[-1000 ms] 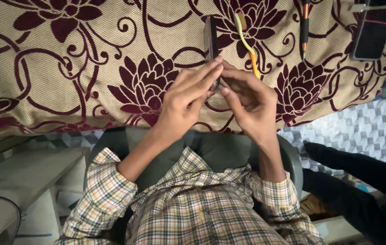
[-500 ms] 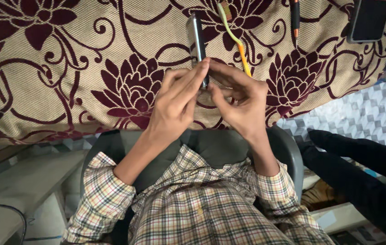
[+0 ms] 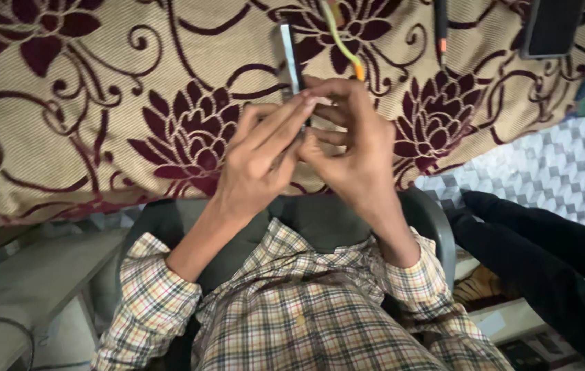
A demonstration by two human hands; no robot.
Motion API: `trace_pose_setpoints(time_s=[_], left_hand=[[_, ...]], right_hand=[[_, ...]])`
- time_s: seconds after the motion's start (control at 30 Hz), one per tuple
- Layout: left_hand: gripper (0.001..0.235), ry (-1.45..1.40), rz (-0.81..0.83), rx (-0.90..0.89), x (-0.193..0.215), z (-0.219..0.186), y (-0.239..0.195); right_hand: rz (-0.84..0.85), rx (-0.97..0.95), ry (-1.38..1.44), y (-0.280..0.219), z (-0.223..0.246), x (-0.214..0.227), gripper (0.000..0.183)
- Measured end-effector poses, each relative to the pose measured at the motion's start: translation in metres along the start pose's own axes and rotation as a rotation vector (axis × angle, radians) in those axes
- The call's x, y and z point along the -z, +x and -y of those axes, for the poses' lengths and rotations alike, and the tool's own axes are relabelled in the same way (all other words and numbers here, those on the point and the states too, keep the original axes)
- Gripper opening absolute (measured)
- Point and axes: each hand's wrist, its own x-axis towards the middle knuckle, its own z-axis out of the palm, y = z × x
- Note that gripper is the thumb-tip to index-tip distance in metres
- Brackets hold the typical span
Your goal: The person disassembles a mobile phone using a screwdriver, removes the battery, and cleans the internal components with a toothbrush. The person then reassembles the phone and places it on the table.
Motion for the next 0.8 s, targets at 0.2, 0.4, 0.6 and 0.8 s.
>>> trace_pose_setpoints(time_s=[0.2, 0.4, 0.6, 0.8], left_hand=[[0.042, 0.138, -0.068, -0.091, -0.004, 0.0, -0.002], [0.037, 0.09, -0.188, -0.137, -0.007, 0.004, -0.005], [0.036, 0.158, -0.176, -0.225, -0.003, 0.005, -0.003], [0.03, 0.28, -0.14, -0.264, 0.002, 0.006, -0.003]], right_hand=[[0.032, 0.072, -0.027, -0.004, 0.003, -0.002, 0.039], [-0.011, 0.146, -0.184, -0.006, 0.01, -0.012, 0.034], [0.004, 0.123, -0.175, -0.006, 0.002, -0.007, 0.035], [-0.014, 0.138, -0.16, -0.006, -0.003, -0.008, 0.038]])
